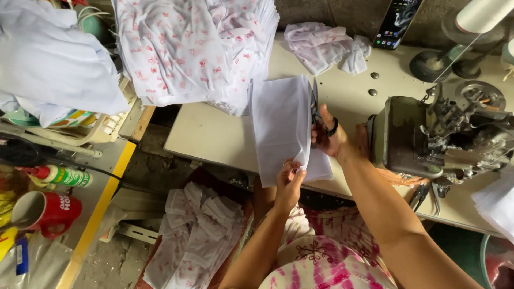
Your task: The person is manually trimming and cutting white fabric pieces using scissors at a sewing workstation.
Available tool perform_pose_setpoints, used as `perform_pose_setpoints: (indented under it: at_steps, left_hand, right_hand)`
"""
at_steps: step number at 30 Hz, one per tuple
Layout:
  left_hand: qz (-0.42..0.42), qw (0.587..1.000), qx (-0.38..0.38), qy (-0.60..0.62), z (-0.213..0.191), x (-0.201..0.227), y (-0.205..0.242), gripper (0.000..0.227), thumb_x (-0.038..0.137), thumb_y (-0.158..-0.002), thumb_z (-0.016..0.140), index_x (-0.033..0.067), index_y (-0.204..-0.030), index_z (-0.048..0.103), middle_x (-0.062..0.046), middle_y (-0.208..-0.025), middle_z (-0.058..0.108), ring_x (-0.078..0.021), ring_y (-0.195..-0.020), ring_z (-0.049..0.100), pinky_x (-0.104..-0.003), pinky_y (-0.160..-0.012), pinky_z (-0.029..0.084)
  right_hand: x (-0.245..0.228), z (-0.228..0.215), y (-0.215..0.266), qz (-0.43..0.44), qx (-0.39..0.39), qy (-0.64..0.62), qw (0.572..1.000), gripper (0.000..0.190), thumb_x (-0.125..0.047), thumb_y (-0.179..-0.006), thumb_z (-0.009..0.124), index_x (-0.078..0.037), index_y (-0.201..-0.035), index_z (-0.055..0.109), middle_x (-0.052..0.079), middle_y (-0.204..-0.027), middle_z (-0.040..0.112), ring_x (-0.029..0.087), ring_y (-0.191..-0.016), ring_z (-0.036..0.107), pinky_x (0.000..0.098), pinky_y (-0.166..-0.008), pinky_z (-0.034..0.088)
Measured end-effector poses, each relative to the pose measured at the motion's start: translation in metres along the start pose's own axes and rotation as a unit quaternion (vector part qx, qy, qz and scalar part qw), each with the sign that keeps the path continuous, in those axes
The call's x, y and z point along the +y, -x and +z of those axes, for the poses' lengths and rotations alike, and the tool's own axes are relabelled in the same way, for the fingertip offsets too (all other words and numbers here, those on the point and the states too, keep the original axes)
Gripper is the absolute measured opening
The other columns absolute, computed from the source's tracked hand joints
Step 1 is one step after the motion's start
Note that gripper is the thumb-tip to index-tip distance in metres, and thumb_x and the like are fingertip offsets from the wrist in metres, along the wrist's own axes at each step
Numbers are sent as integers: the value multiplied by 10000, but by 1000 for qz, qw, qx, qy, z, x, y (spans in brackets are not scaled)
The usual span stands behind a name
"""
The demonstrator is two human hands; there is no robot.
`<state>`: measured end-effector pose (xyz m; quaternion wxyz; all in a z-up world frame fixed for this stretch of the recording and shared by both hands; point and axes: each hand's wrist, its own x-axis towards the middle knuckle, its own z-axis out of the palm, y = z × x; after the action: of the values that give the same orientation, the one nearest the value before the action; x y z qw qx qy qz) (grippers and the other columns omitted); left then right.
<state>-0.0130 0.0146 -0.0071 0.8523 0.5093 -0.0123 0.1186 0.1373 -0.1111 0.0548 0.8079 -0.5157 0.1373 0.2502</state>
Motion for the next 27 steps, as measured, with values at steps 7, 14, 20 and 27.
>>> perform_pose_setpoints:
  at_steps: [7, 14, 20, 27]
  left_hand:
    - [-7, 1000, 9, -10, 1, 3, 0, 126, 21, -941, 657, 63, -962, 541, -99, -1124, 506, -182, -1055, 520, -401, -1000, 422]
    - [-12, 998, 12, -65, -1, -2, -2, 85, 14, -965, 637, 43, -945, 559, -61, -970, 506, -141, -926, 533, -341, -894, 452]
    - [-17, 986, 55, -155, 12, 11, -4, 128, 173, -1045, 595, 55, -1019, 553, -52, -865, 525, -134, -826, 519, -323, -790, 449]
    - [116, 919, 37, -376, 11, -22, -13, 132, -11, -993, 601, 110, -943, 589, -111, -838, 647, -342, -846, 685, -376, -828, 546]
  right_hand:
    - [-17, 11, 8, -11, 11, -20, 1000, 661, -743, -864, 687, -90, -817, 601, 14, -685, 546, 115, -613, 559, 211, -513, 479]
    - [-25, 11, -50, -39, 63, 50, 996, 753, -780, -731, 808, -65, -821, 592, 38, -689, 544, 154, -611, 590, 258, -547, 528]
    - [-17, 1, -35, -116, 138, 175, 968, 623, -717, -873, 758, -111, -804, 633, 24, -603, 603, 169, -502, 636, 290, -435, 450]
    - [3, -63, 155, -141, -169, 452, 864, 684, -704, -900, 536, -180, -492, 699, -14, -340, 586, 139, -317, 580, 215, -357, 447]
